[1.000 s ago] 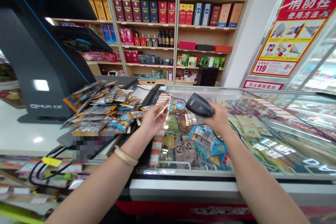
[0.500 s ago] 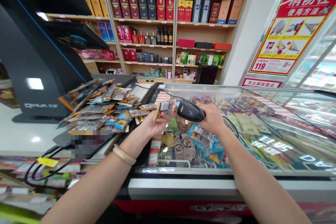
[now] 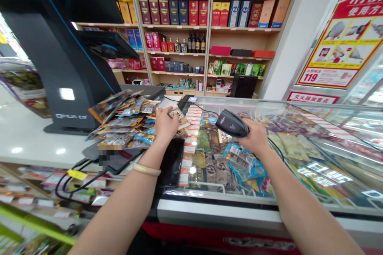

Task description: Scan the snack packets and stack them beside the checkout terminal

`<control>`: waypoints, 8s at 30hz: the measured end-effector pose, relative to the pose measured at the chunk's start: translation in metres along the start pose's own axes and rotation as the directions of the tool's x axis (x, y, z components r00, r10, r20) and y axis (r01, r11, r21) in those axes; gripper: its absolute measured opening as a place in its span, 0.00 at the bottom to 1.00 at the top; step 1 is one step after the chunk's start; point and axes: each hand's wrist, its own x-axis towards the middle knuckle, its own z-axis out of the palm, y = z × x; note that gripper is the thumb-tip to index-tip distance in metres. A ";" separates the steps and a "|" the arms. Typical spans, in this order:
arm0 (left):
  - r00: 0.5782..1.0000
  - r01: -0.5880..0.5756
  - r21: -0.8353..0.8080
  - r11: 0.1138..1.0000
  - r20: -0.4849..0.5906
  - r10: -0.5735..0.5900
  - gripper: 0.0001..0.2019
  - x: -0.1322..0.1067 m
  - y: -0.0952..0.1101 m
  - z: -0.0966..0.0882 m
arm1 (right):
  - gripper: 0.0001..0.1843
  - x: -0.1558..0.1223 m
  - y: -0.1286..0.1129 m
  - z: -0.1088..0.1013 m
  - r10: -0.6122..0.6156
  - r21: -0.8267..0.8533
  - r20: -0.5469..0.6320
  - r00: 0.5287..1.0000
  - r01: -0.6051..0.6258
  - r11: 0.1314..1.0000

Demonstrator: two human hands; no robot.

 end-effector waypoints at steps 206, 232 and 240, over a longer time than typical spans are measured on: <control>0.807 -0.521 -0.083 0.850 0.277 0.522 0.30 -0.057 0.042 0.095 | 0.14 -0.016 0.083 -0.014 -0.026 -0.142 0.060 0.998 0.034 0.989; 0.844 0.044 -0.785 0.617 -0.301 -0.444 0.26 0.002 0.016 0.086 | 0.15 -0.018 0.085 -0.014 -0.012 -0.144 0.022 1.000 0.015 0.990; 0.968 0.126 -0.751 0.648 -0.050 -0.246 0.30 -0.006 0.012 0.092 | 0.16 -0.017 0.085 -0.015 0.015 -0.135 0.016 1.000 -0.013 0.991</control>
